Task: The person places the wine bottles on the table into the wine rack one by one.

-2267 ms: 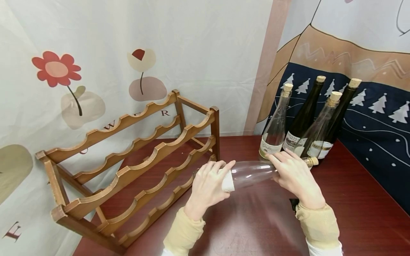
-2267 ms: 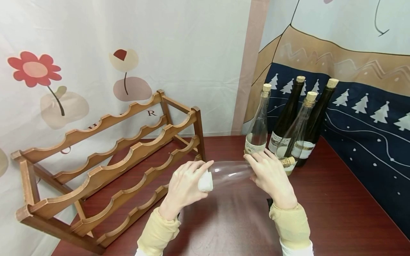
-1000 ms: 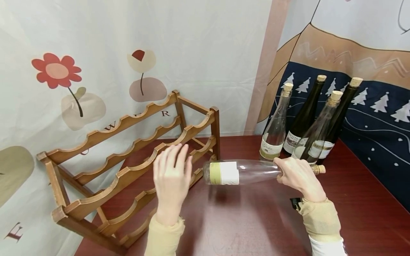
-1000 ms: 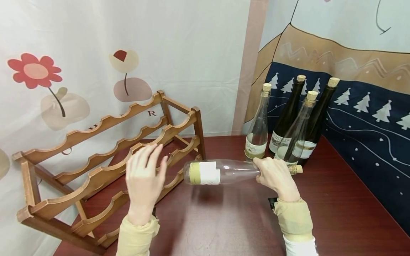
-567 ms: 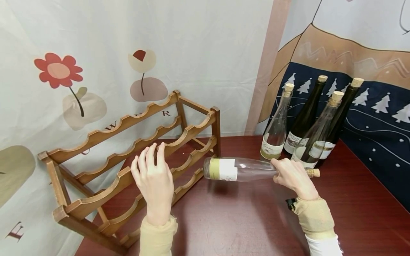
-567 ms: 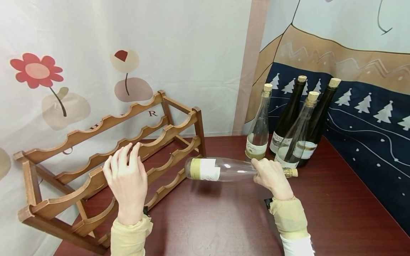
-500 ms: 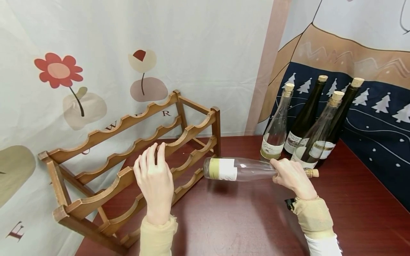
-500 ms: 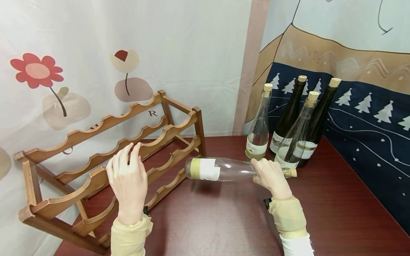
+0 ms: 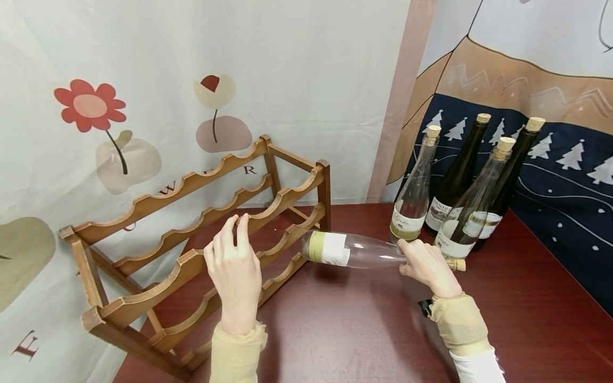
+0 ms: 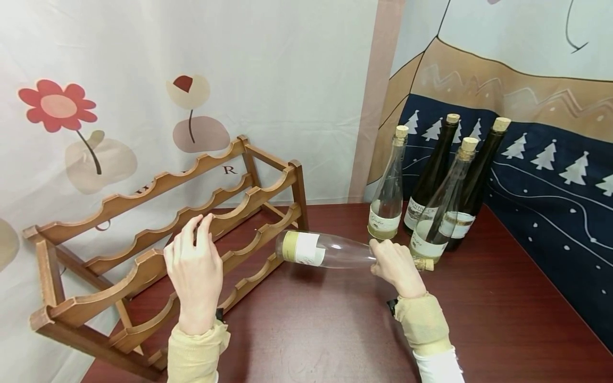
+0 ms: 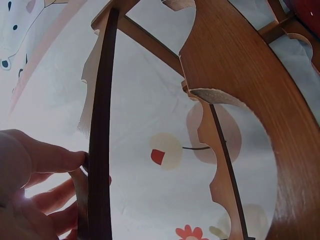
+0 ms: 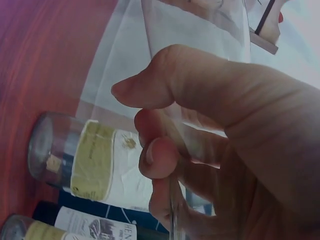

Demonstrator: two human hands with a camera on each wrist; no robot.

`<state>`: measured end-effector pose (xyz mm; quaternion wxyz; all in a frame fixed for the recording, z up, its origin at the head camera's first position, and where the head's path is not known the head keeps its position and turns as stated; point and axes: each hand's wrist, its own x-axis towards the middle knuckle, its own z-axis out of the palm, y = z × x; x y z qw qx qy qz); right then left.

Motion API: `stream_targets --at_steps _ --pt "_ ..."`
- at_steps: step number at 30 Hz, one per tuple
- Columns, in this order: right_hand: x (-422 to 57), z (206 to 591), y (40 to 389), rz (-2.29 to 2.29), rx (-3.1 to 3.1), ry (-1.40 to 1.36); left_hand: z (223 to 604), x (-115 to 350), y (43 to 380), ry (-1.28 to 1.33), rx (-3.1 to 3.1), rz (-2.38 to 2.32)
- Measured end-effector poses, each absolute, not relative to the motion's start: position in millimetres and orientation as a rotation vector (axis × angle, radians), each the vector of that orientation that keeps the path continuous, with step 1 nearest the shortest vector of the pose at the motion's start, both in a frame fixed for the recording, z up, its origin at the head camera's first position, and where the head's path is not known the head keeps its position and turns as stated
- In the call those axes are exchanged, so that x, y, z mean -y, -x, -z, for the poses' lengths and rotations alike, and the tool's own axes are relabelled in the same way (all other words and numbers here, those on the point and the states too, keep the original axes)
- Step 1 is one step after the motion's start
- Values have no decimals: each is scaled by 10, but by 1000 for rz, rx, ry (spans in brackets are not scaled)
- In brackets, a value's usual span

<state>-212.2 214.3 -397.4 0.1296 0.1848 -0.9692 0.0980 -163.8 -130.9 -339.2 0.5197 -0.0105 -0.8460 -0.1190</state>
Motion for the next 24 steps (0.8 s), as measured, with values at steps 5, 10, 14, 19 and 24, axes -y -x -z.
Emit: stream_targets --at_steps 5,10,14,19,24 --pt "-2090 4016 2138 -289 2810 -542 3387 1306 1632 20 2041 273" --pt "-2016 4058 2146 -312 2803 -537 3392 1306 1635 23 2032 273" --pt "-1950 4090 2146 -343 2801 -520 3399 1310 1646 26 2012 283" --pt "-1883 4120 2130 -352 2811 -494 3404 1310 1657 27 1997 291" --pt "-1821 4157 2123 -371 2816 -509 3399 1304 1660 31 1988 297"
